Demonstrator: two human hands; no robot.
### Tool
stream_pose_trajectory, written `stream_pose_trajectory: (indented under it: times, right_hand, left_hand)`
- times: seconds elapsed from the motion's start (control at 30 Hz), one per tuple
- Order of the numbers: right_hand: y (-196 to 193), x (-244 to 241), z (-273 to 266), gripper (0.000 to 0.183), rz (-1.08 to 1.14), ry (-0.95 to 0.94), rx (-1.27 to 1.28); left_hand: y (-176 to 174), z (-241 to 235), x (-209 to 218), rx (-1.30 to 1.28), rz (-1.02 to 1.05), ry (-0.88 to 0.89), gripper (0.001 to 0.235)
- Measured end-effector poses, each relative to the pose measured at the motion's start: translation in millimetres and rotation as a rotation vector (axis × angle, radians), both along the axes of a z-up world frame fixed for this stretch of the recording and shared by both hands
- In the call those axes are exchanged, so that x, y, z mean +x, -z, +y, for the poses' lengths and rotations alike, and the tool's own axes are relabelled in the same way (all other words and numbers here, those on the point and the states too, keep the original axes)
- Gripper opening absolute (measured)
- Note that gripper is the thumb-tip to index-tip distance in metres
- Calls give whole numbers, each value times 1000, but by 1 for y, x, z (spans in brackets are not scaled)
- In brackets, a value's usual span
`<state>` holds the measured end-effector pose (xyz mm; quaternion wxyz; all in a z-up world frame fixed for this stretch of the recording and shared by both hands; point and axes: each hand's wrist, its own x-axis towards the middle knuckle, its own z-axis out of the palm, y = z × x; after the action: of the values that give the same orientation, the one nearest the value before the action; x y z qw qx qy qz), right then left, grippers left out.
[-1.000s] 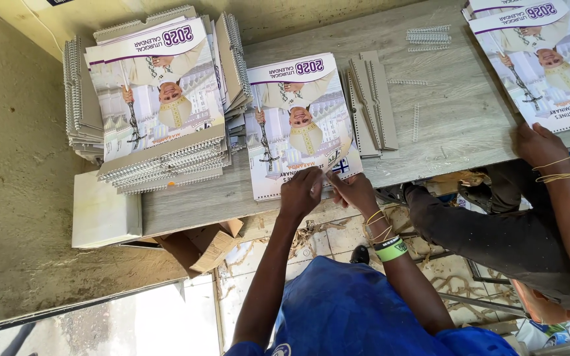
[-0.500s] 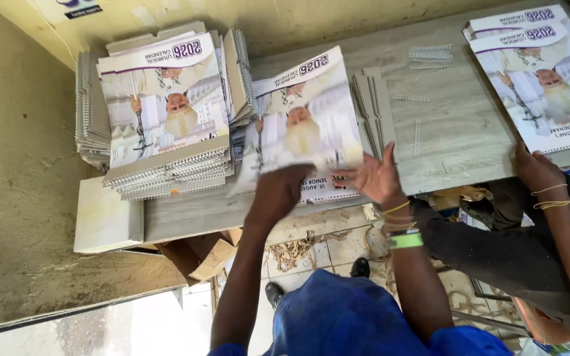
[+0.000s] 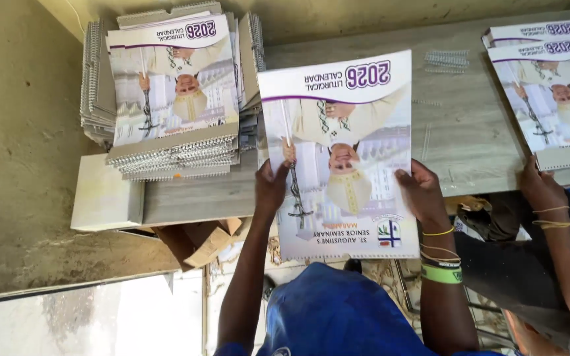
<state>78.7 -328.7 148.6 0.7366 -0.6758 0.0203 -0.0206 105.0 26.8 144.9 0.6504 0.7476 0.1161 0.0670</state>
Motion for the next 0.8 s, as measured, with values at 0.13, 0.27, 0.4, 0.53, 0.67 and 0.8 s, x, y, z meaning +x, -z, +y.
stream_pose_trajectory:
  times: [0.13,0.27,0.4,0.53,0.67,0.8]
  right_hand:
    - [-53,1,22,29,-195,21,-96]
    - [-100,15,55,25,-463,121,-87]
    - [-92,5,74,24,-450,145,-61]
    - [-34,17,61,20,-425,174,-83]
    - [-49,11,58,19,-398,180,-126]
    - [131,49,10,23,-273,102,-246]
  left_hand:
    - [-132,-19,-27,68,-300,-46,28]
    - [-129,-3,-13,5,-553,-87,19]
    - [-110,-5,-31,-153,-540,-63,32]
    - [-71,-6,-21,-221,-515,-89,19]
    - [-89,0,-27,-149,-482,-43,21]
    - [-39,6,-15,-19,-319,-30,35]
